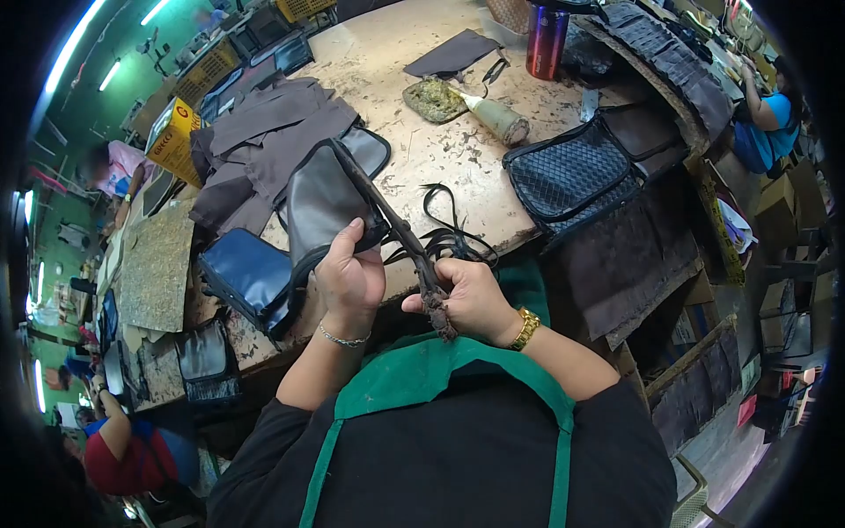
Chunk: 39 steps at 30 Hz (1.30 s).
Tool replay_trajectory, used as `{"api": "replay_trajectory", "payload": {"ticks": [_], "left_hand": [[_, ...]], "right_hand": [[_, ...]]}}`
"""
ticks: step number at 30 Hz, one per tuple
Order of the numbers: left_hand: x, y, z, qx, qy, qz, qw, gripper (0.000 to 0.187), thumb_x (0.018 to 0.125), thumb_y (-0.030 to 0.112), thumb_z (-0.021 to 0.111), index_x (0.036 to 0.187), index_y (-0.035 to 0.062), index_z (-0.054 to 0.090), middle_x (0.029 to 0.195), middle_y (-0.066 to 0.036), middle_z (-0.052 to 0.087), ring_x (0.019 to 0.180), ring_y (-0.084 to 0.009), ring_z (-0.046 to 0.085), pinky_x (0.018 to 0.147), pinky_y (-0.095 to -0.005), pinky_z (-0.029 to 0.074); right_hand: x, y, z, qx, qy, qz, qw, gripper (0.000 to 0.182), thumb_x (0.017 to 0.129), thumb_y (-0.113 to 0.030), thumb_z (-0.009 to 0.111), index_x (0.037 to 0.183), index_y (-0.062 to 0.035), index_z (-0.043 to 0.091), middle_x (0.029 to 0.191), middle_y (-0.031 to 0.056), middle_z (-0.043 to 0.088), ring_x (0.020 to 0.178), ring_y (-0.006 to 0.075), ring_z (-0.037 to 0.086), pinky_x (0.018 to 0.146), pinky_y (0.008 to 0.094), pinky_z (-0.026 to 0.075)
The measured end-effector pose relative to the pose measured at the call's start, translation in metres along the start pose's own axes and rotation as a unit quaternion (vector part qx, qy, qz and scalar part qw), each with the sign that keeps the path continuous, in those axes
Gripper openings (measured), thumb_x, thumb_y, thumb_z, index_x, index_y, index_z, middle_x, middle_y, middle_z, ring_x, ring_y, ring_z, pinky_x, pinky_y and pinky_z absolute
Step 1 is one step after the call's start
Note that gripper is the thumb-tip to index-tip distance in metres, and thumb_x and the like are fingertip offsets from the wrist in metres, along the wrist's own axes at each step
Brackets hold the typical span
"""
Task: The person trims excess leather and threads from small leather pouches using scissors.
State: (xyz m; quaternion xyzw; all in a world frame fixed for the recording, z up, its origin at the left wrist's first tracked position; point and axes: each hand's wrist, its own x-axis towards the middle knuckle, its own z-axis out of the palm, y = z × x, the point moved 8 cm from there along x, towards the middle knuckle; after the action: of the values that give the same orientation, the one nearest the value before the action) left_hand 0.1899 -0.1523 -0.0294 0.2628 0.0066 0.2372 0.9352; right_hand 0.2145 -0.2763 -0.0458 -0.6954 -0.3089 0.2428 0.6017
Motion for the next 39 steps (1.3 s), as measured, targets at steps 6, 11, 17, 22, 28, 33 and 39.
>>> {"api": "replay_trajectory", "payload": {"ticks": [6, 11, 17, 22, 28, 33, 39], "left_hand": [[0.001, -0.016, -0.025, 0.061, 0.073, -0.051, 0.994, 0.022, 0.085, 0.008, 0.039, 0.097, -0.0067, 0.051, 0.096, -0.015, 0.057, 0.09, -0.0222, 0.055, 0.085, -0.0359, 0.042], [-0.005, -0.016, -0.006, 0.063, 0.008, -0.103, 0.993, 0.026, 0.086, 0.012, 0.038, 0.1, -0.0071, 0.05, 0.097, -0.016, 0.057, 0.09, -0.0236, 0.055, 0.085, -0.0376, 0.042], [-0.007, -0.017, -0.006, 0.044, 0.004, -0.13, 0.991, 0.026, 0.087, 0.013, 0.038, 0.095, -0.0069, 0.052, 0.092, -0.015, 0.058, 0.084, -0.0223, 0.058, 0.08, -0.0339, 0.046], [-0.004, -0.003, -0.024, 0.12, 0.077, -0.117, 0.983, 0.017, 0.082, 0.007, 0.045, 0.093, -0.0052, 0.052, 0.088, -0.014, 0.058, 0.085, -0.0235, 0.057, 0.08, -0.0364, 0.045], [-0.002, 0.003, -0.022, 0.131, 0.095, -0.056, 0.985, 0.012, 0.082, 0.004, 0.048, 0.09, -0.0032, 0.053, 0.087, -0.011, 0.058, 0.082, -0.021, 0.057, 0.077, -0.0322, 0.046], [-0.002, -0.001, -0.025, 0.092, 0.1, -0.083, 0.987, 0.009, 0.081, 0.003, 0.049, 0.086, -0.0027, 0.055, 0.085, -0.01, 0.058, 0.079, -0.018, 0.057, 0.076, -0.0287, 0.045], [-0.015, -0.026, -0.03, 0.12, 0.069, -0.169, 0.976, 0.018, 0.085, 0.01, 0.044, 0.091, -0.004, 0.055, 0.088, -0.01, 0.057, 0.084, -0.0165, 0.055, 0.079, -0.029, 0.043]], "right_hand": [[-0.002, 0.007, -0.004, 0.029, -0.005, 0.008, 1.0, 0.031, 0.066, -0.028, 0.074, 0.07, -0.0022, 0.056, 0.056, -0.0053, 0.046, 0.051, 0.0022, 0.038, 0.045, 0.0189, 0.033], [-0.001, 0.016, 0.004, 0.09, -0.039, 0.025, 0.995, 0.039, 0.064, -0.033, 0.075, 0.064, -0.0067, 0.046, 0.057, -0.0068, 0.04, 0.052, 0.0022, 0.034, 0.045, 0.0181, 0.029], [-0.002, 0.02, 0.007, 0.102, -0.066, 0.034, 0.992, 0.043, 0.065, -0.04, 0.072, 0.066, -0.0054, 0.047, 0.06, -0.0054, 0.042, 0.056, 0.0031, 0.036, 0.049, 0.0192, 0.033], [0.0, 0.012, 0.002, 0.181, -0.095, 0.054, 0.977, 0.043, 0.067, -0.042, 0.07, 0.069, -0.0071, 0.045, 0.061, -0.0067, 0.039, 0.056, 0.0028, 0.034, 0.049, 0.0179, 0.031], [0.0, 0.018, 0.001, 0.123, -0.119, 0.033, 0.985, 0.044, 0.067, -0.043, 0.07, 0.071, -0.0071, 0.045, 0.066, -0.0052, 0.039, 0.059, 0.0037, 0.035, 0.051, 0.0181, 0.031], [-0.002, 0.02, 0.005, 0.096, -0.133, 0.025, 0.986, 0.046, 0.066, -0.044, 0.07, 0.071, -0.0064, 0.045, 0.064, -0.0046, 0.038, 0.058, 0.0055, 0.035, 0.051, 0.0201, 0.031], [0.001, 0.015, 0.0, 0.116, -0.09, 0.031, 0.989, 0.048, 0.065, -0.046, 0.07, 0.07, -0.0061, 0.044, 0.064, -0.005, 0.036, 0.059, 0.0051, 0.034, 0.052, 0.0191, 0.031]]}}
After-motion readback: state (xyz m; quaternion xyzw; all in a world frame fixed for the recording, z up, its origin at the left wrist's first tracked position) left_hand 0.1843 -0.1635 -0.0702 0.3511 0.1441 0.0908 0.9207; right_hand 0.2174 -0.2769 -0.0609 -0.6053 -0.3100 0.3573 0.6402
